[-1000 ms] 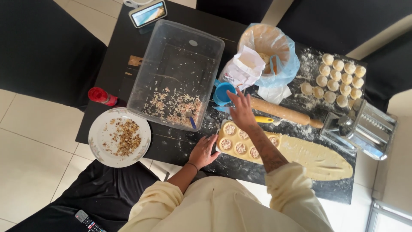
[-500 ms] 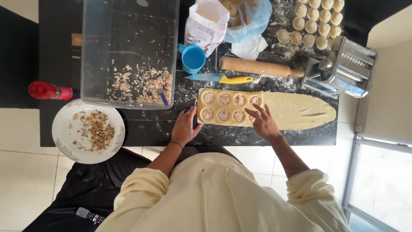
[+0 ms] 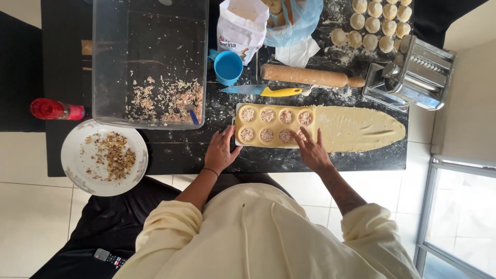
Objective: Placing filling into a ravioli mold and pressing it in by hand.
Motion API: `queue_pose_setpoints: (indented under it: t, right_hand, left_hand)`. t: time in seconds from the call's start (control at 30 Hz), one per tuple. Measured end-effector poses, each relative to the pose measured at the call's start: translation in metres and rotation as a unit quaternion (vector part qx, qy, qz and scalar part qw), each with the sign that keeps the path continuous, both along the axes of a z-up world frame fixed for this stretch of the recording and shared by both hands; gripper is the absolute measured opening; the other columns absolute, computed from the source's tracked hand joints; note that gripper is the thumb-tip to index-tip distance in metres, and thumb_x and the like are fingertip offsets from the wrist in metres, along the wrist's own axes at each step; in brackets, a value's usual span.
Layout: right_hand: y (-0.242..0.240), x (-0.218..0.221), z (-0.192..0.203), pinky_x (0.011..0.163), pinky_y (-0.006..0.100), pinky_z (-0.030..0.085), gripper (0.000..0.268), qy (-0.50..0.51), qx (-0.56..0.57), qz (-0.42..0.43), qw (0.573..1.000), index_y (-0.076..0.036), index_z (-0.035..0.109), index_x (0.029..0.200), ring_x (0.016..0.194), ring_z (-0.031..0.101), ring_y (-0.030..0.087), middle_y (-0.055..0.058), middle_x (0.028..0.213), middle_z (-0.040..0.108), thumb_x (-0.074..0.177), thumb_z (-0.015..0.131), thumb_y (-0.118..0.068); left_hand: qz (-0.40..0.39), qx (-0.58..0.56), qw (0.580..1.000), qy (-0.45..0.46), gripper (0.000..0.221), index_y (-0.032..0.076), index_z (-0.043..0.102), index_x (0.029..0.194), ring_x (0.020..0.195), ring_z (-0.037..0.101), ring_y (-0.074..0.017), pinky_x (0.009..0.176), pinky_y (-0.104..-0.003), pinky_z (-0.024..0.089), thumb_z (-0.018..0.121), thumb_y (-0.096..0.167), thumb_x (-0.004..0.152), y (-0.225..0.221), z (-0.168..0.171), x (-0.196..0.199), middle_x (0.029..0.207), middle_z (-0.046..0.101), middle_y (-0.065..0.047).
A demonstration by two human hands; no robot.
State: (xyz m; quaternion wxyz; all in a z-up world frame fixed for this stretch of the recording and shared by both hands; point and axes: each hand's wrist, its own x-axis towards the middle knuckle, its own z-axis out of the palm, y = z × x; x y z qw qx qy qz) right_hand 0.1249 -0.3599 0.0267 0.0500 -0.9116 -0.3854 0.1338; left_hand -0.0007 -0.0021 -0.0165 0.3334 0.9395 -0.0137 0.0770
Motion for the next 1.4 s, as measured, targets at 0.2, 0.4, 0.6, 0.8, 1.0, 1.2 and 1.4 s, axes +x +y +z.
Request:
queue_pose_setpoints:
  t: [0.2,0.4,0.6,0.8,1.0,1.2,1.4]
  right_hand:
    - [0.009,-0.035,0.013,0.113,0.078,0.021,0.071,-0.068,0.011,-0.015,0.998,-0.01,0.039,0.154,0.137,0.051,0.033,0.024,0.139,0.059,0.087,0.057,0.003]
    - [0.05,-0.007,0.034,0.12,0.069,0.03,0.027,-0.12,0.134,-0.074,0.981,-0.006,0.062,0.116,0.125,0.061,0.03,0.011,0.114,0.07,0.089,0.064,-0.007]
    - [0.2,0.071,0.079,0.118,0.067,0.031,0.048,-0.129,0.247,-0.013,0.96,-0.002,0.057,0.135,0.134,0.055,0.036,0.019,0.137,0.061,0.092,0.071,-0.018]
    - [0.293,0.113,0.053,0.114,0.074,0.027,0.052,-0.133,0.206,0.078,0.966,0.002,0.051,0.136,0.14,0.048,0.036,0.017,0.136,0.06,0.095,0.071,-0.023]
    - [0.301,0.123,0.029,0.114,0.081,0.02,0.053,-0.104,0.124,0.072,0.984,0.0,0.05,0.135,0.141,0.045,0.032,0.017,0.131,0.06,0.097,0.071,-0.03]
    - [0.304,0.115,0.041,0.111,0.082,0.018,0.052,-0.098,0.154,0.071,0.981,-0.002,0.05,0.135,0.142,0.044,0.032,0.014,0.137,0.06,0.094,0.07,-0.026]
    - [0.283,0.107,0.068,0.12,0.073,0.02,0.036,-0.054,0.276,0.055,0.958,-0.004,0.054,0.132,0.145,0.047,0.032,0.008,0.135,0.065,0.098,0.063,-0.011]
  left_hand:
    - [-0.001,-0.007,1.0,0.004,0.081,0.008,0.027,0.159,0.139,0.054,-0.0275,0.12,-0.051,0.036,0.068,0.039,0.097,-0.001,0.001,0.0,0.153,0.054,-0.012]
    - [-0.001,0.009,1.0,0.021,0.079,0.006,0.03,0.157,0.136,0.055,-0.0304,0.119,-0.051,0.036,0.067,0.041,0.097,-0.001,-0.004,0.002,0.15,0.054,-0.018]
    - [0.005,0.006,0.999,0.035,0.081,0.003,0.03,0.154,0.133,0.055,-0.0346,0.118,-0.051,0.035,0.068,0.043,0.095,-0.002,-0.006,0.002,0.149,0.055,-0.021]
    - [0.013,-0.024,1.0,-0.001,0.083,0.0,0.031,0.155,0.132,0.056,-0.0363,0.117,-0.05,0.037,0.071,0.039,0.093,0.0,0.002,0.001,0.147,0.056,-0.022]
    - [0.018,-0.017,1.0,-0.016,0.081,0.002,0.035,0.152,0.132,0.057,-0.0337,0.115,-0.049,0.038,0.074,0.037,0.091,0.001,0.01,0.002,0.144,0.058,-0.02]
    - [0.013,-0.015,1.0,-0.022,0.081,0.001,0.036,0.152,0.133,0.056,-0.0317,0.117,-0.049,0.036,0.074,0.036,0.091,0.0,0.0,0.001,0.144,0.058,-0.019]
    - [0.014,-0.047,0.998,0.024,0.078,0.003,0.038,0.15,0.132,0.056,-0.0345,0.116,-0.05,0.037,0.075,0.035,0.09,0.003,0.014,0.003,0.145,0.057,-0.02]
